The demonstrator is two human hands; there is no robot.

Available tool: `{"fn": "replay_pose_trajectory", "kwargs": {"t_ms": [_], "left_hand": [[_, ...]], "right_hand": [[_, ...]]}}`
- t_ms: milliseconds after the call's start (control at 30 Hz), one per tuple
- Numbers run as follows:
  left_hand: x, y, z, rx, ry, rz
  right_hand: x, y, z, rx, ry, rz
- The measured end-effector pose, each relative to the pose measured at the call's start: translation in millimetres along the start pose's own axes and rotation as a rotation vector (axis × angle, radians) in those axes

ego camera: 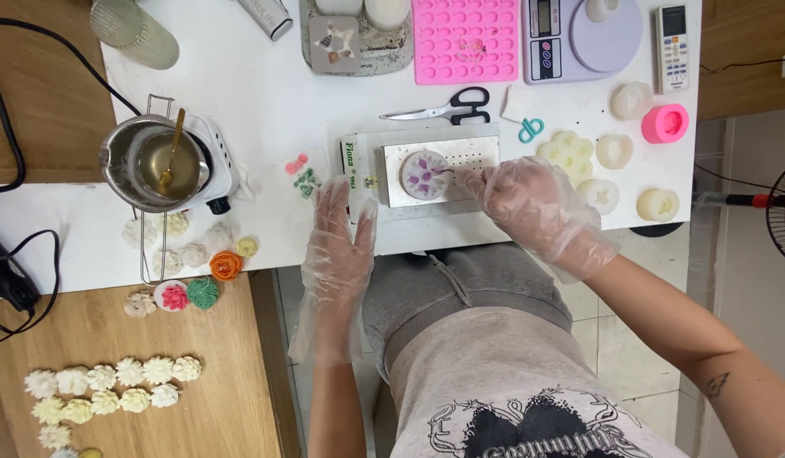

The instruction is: Decorating a wax candle by placing small wax elements on it and securing them with a heat gun.

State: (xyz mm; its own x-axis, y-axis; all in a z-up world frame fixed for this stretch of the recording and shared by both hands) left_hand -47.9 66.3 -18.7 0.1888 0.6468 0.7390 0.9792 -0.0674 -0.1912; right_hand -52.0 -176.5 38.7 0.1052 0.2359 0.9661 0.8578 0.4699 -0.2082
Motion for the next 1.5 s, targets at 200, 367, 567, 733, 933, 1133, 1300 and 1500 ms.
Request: {"fn": "replay_pose_trajectory", "kwargs": {"t_ms": [200,367,567,733,933,1133,1300,1500], "left_hand": [[2,-2,2,-0.018,-0.013,0.017],[1,-3,2,-0.016,-0.016,0.04],[-3,-5,4,-0.01,-0.006,0.072],[0,-11,-3,-0.014,-0.016,0.068],[1,-14,-10,-0.018,0.028,0.062],[6,-9,-36,-0.055,0.054,0.035],[-1,-2,-47,-0.156,0.003,-0.074],[3,16,-69,-0.203,-0.005,-0.11]], "right_hand": [[21,8,7,0.036,0.042,-0.057],[21,10,9,-0.016,0.13,-0.014],[33,15,14,-0.004,0.051,0.048],[24,14,12,-0.032,0.081,0.086],[17,8,-1,-0.131,0.081,0.179],[27,3,8,-0.1,0.202,-0.184],[10,-11,-19,-0.419,0.502,-0.313],[-3,-24,-72,-0.52,0.544,-0.352]]}}
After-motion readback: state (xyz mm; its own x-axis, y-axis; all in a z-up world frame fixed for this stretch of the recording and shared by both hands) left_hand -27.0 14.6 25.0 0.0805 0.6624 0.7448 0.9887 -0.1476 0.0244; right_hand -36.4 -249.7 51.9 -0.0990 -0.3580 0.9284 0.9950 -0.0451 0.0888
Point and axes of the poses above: each hand's wrist, its own y-axis towards the middle knuckle, its own x-axis out of the back of the hand, z = x × y, the point moved 6 cm from there along y, towards the middle knuckle, and after that the axes turned 5 degrees about y, right-handed, at the moved point
